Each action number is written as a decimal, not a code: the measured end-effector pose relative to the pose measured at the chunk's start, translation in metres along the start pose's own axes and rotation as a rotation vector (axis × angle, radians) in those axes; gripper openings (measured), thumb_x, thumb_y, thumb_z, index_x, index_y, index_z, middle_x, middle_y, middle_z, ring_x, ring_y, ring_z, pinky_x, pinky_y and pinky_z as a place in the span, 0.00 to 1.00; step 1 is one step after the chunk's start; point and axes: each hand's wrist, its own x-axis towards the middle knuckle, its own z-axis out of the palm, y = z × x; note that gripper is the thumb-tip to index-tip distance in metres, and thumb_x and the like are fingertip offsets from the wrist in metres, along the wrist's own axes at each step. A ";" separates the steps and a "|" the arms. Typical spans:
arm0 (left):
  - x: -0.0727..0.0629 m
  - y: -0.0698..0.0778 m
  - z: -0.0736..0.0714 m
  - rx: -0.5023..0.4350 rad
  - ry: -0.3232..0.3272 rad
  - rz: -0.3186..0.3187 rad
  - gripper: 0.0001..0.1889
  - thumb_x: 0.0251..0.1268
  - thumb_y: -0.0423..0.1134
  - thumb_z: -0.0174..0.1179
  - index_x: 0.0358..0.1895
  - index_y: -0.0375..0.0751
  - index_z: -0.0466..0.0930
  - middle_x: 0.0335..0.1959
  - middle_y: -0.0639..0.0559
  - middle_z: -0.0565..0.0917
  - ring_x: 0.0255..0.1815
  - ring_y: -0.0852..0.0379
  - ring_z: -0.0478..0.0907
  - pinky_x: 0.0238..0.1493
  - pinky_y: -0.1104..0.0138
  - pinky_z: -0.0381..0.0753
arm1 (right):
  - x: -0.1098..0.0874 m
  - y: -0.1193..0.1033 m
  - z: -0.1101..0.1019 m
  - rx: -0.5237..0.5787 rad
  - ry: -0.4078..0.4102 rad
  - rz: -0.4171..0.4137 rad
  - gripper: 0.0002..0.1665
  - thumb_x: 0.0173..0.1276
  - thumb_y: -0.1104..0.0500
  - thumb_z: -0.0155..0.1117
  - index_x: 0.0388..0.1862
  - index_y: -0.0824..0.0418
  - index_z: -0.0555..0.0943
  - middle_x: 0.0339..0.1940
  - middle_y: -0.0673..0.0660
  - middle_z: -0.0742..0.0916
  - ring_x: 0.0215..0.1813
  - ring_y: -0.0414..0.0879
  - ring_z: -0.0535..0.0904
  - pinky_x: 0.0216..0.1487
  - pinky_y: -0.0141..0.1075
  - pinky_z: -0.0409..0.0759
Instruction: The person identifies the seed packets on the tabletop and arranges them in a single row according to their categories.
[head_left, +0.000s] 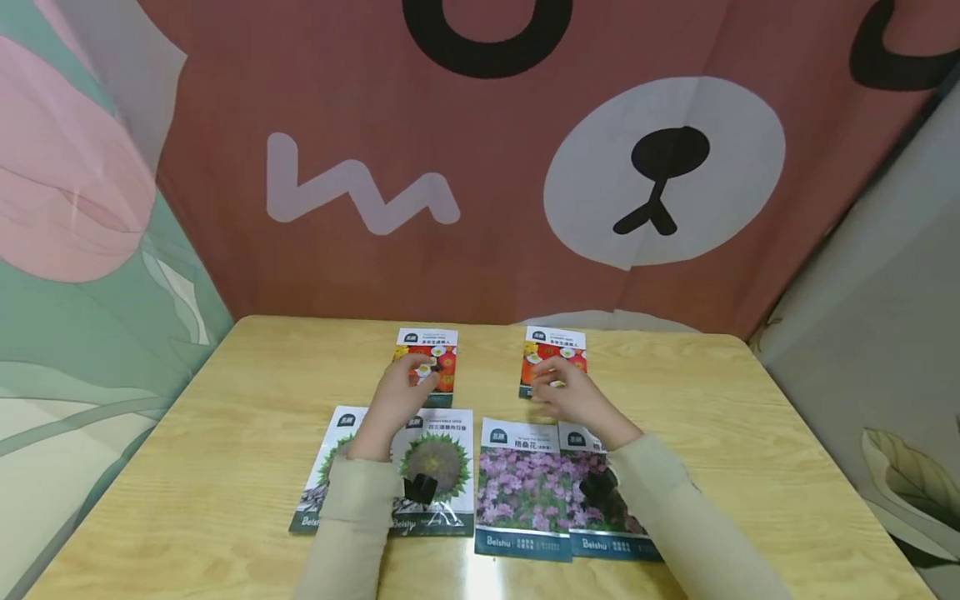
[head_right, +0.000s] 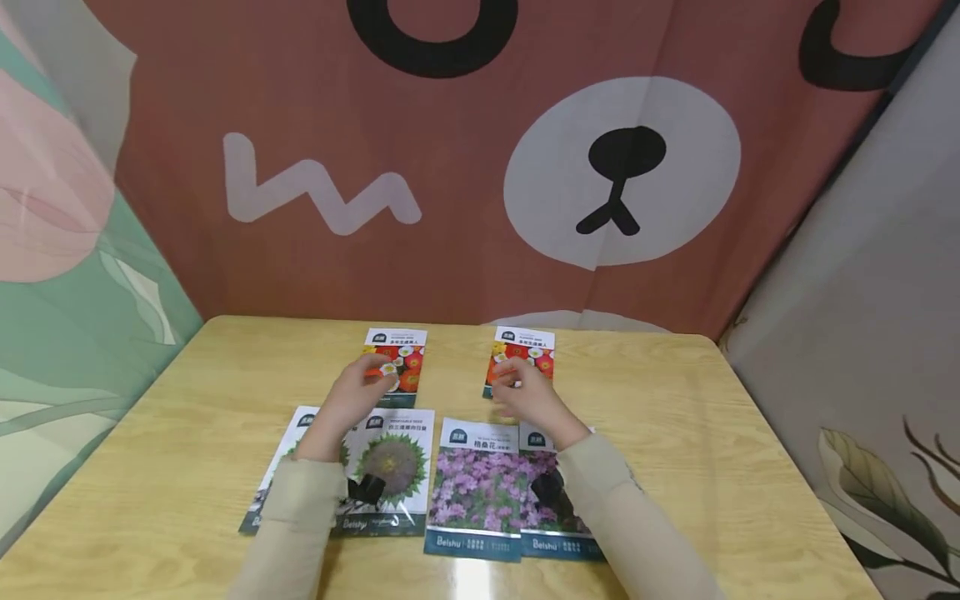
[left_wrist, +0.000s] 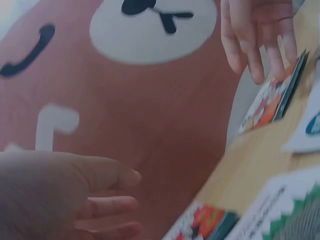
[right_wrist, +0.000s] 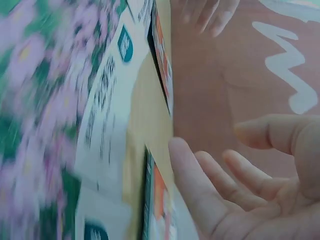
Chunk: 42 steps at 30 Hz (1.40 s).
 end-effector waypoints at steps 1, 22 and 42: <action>0.000 -0.005 -0.002 -0.011 0.009 -0.016 0.24 0.75 0.38 0.57 0.69 0.31 0.70 0.70 0.32 0.70 0.67 0.32 0.70 0.64 0.42 0.73 | 0.003 0.000 0.004 0.028 -0.007 0.017 0.21 0.77 0.68 0.55 0.64 0.76 0.66 0.58 0.76 0.77 0.54 0.68 0.81 0.49 0.53 0.86; 0.007 -0.033 -0.016 -0.048 0.137 -0.200 0.35 0.77 0.38 0.52 0.77 0.24 0.49 0.74 0.24 0.58 0.72 0.28 0.61 0.68 0.39 0.68 | 0.047 -0.024 0.075 0.348 -0.058 0.148 0.31 0.76 0.65 0.52 0.75 0.71 0.61 0.69 0.73 0.70 0.65 0.67 0.74 0.61 0.54 0.80; 0.005 -0.034 -0.014 0.035 0.119 -0.242 0.37 0.78 0.40 0.51 0.78 0.23 0.44 0.72 0.21 0.63 0.68 0.29 0.69 0.64 0.42 0.73 | 0.066 -0.023 0.103 0.496 0.000 0.149 0.38 0.71 0.69 0.52 0.79 0.71 0.56 0.75 0.72 0.64 0.71 0.63 0.66 0.66 0.55 0.75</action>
